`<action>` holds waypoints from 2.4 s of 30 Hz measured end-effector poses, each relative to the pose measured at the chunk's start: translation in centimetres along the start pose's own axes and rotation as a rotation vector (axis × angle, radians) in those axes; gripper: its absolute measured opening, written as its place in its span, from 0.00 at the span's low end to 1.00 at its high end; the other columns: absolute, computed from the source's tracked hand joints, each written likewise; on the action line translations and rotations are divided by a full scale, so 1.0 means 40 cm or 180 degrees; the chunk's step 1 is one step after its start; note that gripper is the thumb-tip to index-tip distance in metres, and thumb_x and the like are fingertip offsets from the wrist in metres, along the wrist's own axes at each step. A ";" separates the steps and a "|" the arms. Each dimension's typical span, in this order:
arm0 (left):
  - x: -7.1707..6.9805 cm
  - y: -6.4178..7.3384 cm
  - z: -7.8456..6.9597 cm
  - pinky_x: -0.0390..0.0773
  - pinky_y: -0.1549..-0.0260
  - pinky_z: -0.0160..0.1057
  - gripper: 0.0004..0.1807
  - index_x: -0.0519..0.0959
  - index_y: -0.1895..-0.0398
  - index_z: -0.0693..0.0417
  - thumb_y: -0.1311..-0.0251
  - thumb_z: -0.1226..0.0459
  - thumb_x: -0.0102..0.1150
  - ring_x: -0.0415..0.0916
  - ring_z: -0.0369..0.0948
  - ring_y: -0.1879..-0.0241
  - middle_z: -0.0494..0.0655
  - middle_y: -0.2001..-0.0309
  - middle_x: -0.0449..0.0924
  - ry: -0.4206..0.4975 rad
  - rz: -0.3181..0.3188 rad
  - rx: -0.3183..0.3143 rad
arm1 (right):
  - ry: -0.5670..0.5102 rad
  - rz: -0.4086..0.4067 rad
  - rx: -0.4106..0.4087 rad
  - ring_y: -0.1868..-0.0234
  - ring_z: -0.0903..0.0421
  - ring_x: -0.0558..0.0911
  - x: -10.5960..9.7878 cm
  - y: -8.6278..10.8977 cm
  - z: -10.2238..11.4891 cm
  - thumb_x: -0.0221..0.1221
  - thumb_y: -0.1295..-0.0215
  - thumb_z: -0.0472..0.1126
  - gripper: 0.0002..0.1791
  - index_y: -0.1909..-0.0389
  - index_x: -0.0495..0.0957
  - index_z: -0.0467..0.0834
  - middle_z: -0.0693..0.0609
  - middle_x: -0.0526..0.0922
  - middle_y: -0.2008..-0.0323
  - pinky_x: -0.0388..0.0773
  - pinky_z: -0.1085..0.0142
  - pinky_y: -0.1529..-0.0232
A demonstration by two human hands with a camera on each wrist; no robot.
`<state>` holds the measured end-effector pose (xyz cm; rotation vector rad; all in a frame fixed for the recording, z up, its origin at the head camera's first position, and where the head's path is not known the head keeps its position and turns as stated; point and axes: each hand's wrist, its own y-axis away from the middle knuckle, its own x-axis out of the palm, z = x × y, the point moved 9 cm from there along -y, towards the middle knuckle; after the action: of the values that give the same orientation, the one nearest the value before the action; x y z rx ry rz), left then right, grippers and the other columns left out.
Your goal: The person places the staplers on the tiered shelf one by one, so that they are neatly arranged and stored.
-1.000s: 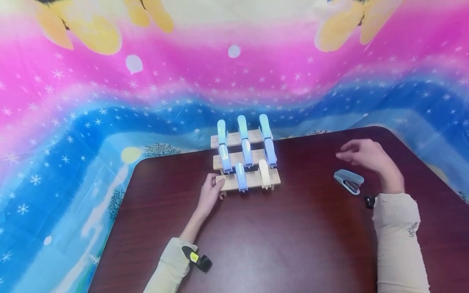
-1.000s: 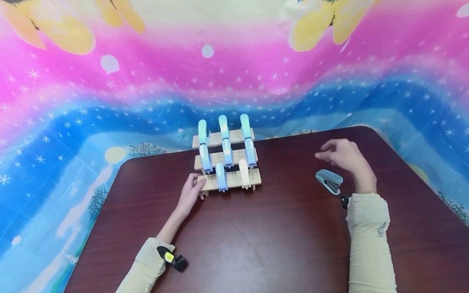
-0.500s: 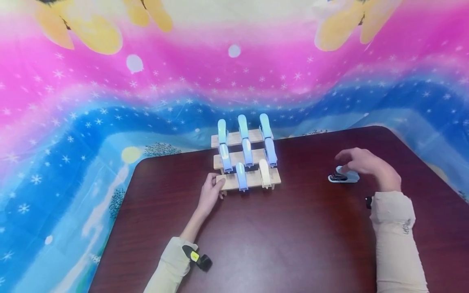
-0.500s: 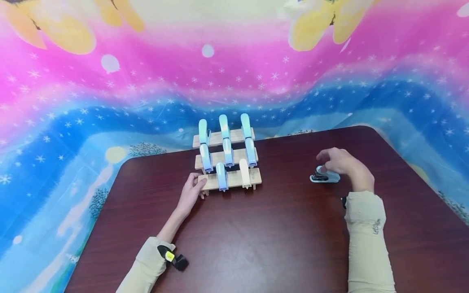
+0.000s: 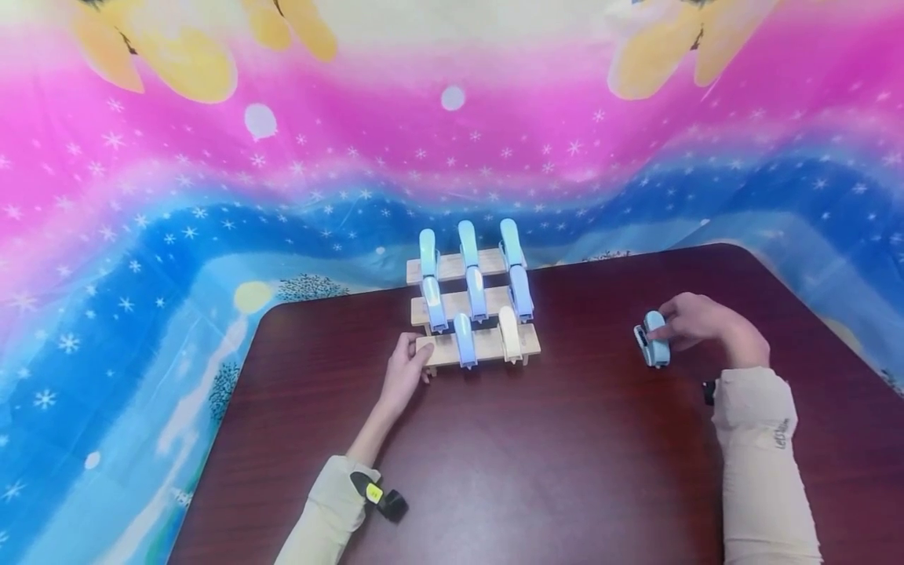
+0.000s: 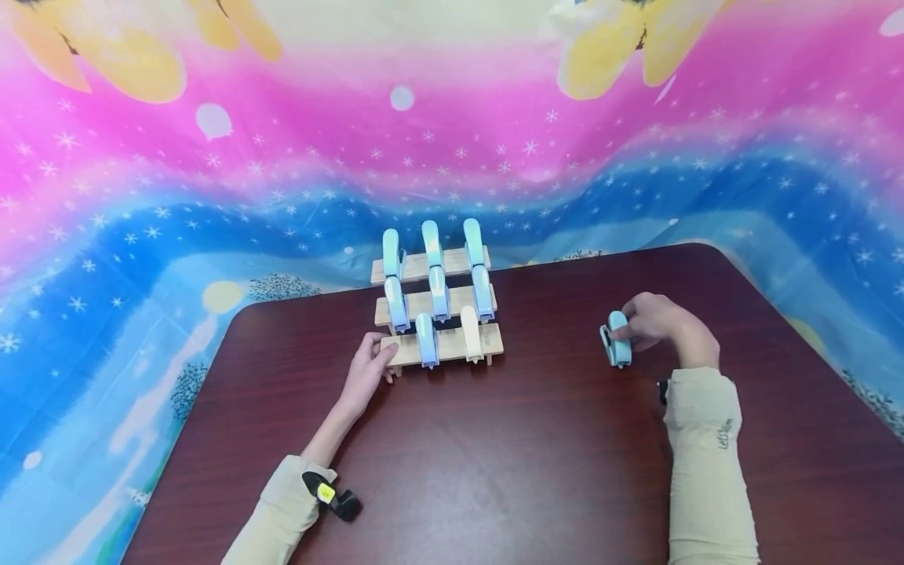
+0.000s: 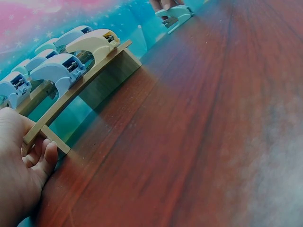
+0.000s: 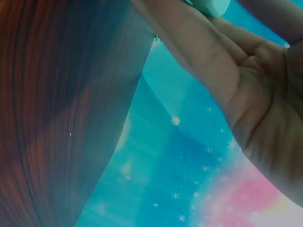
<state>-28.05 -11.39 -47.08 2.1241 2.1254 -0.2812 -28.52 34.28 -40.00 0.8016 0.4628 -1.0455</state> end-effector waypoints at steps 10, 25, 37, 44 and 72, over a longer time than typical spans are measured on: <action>-0.004 -0.003 -0.002 0.78 0.78 0.34 0.16 0.72 0.44 0.63 0.27 0.62 0.57 0.73 0.40 0.80 0.48 0.69 0.81 -0.0008 -0.0028 0.0012 | 0.0146 -0.0212 -0.0085 0.65 0.46 0.86 0.001 -0.021 0.033 0.63 0.30 0.37 0.21 0.52 0.72 0.20 0.37 0.81 0.64 0.88 0.50 0.59; -0.007 -0.006 0.014 0.79 0.79 0.34 0.16 0.71 0.42 0.70 0.24 0.66 0.49 0.74 0.40 0.77 0.53 0.64 0.78 0.0623 0.0045 -0.0234 | 0.0098 -0.0927 -0.0047 0.64 0.42 0.88 -0.034 -0.034 0.055 0.64 0.33 0.34 0.26 0.43 0.71 0.17 0.23 0.80 0.52 0.87 0.48 0.59; -0.014 -0.017 0.036 0.82 0.71 0.36 0.13 0.70 0.46 0.73 0.26 0.69 0.49 0.78 0.40 0.66 0.59 0.53 0.75 0.1264 0.0166 -0.0598 | -0.0080 -0.2240 -0.0346 0.78 0.81 0.76 -0.149 0.112 0.185 0.66 0.31 0.43 0.29 0.39 0.75 0.25 0.25 0.83 0.53 0.74 0.81 0.75; -0.017 -0.018 0.040 0.81 0.71 0.35 0.07 0.71 0.53 0.67 0.28 0.70 0.51 0.78 0.40 0.69 0.54 0.58 0.76 0.1448 0.0130 -0.0655 | -0.0683 -0.2556 -0.0472 0.69 0.83 0.79 -0.148 0.174 0.274 0.69 0.33 0.44 0.30 0.35 0.77 0.33 0.43 0.89 0.56 0.79 0.81 0.68; -0.044 -0.028 0.066 0.84 0.53 0.39 0.16 0.70 0.41 0.74 0.26 0.70 0.53 0.82 0.43 0.58 0.57 0.50 0.79 0.1379 0.0633 -0.0857 | -0.1032 -0.1669 -0.1314 0.57 0.48 0.89 0.148 0.028 0.642 0.73 0.39 0.38 0.26 0.39 0.81 0.38 0.42 0.89 0.56 0.87 0.60 0.56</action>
<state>-29.28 -13.66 -49.24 2.3608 1.9750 0.4999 -25.64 11.36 -27.27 0.1306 0.5992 -1.4716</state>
